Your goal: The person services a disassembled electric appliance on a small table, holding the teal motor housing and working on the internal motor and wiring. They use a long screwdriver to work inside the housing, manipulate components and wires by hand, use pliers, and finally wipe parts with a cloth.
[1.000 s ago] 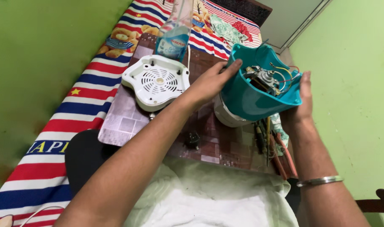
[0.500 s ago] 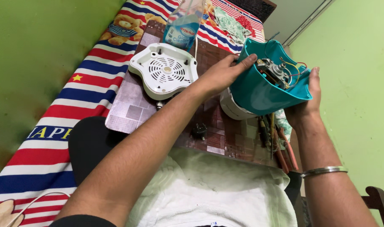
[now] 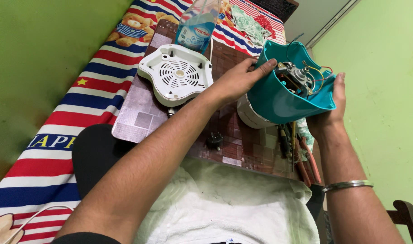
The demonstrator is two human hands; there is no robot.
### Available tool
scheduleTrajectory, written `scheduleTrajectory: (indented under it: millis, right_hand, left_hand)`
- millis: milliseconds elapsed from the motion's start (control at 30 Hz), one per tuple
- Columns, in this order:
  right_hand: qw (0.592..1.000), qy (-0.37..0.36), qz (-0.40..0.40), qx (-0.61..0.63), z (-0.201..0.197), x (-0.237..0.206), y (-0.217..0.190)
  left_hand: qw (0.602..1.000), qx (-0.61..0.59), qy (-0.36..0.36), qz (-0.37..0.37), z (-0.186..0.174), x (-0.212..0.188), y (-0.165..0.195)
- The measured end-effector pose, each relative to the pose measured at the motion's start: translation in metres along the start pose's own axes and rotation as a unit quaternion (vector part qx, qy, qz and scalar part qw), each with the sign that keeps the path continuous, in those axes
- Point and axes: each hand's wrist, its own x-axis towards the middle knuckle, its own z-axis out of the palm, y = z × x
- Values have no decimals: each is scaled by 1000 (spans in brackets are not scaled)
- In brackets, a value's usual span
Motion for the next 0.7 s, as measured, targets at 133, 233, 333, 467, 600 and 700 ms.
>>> scheduleTrajectory:
  millis: [133,233,333,467,600,700]
  right_hand:
    - [1000,-10,-12,0,0,0,1]
    - [1000,-14,-8,2,-1,1,2]
    - [999,-18,-27,-4,-3,2,4]
    - [1000,-9,-14,-15,-6,3,5]
    - [999,-9,-26,-20,-8,4,6]
    - [999,-14,-32,-15,-8,2,7]
  left_hand:
    - [1000,-5,-4,-4,0,-3,3]
    - [1000,25,2,-14,-2,-5,4]
    - [1000,15,-7,-5,-3,-7,4]
    - [1000,14,-9,-6,-4,-6,3]
    - [1000,15,-14,-13,-4,-6,3]
    - [1000,-8,-21,-13,-3,-7,3]
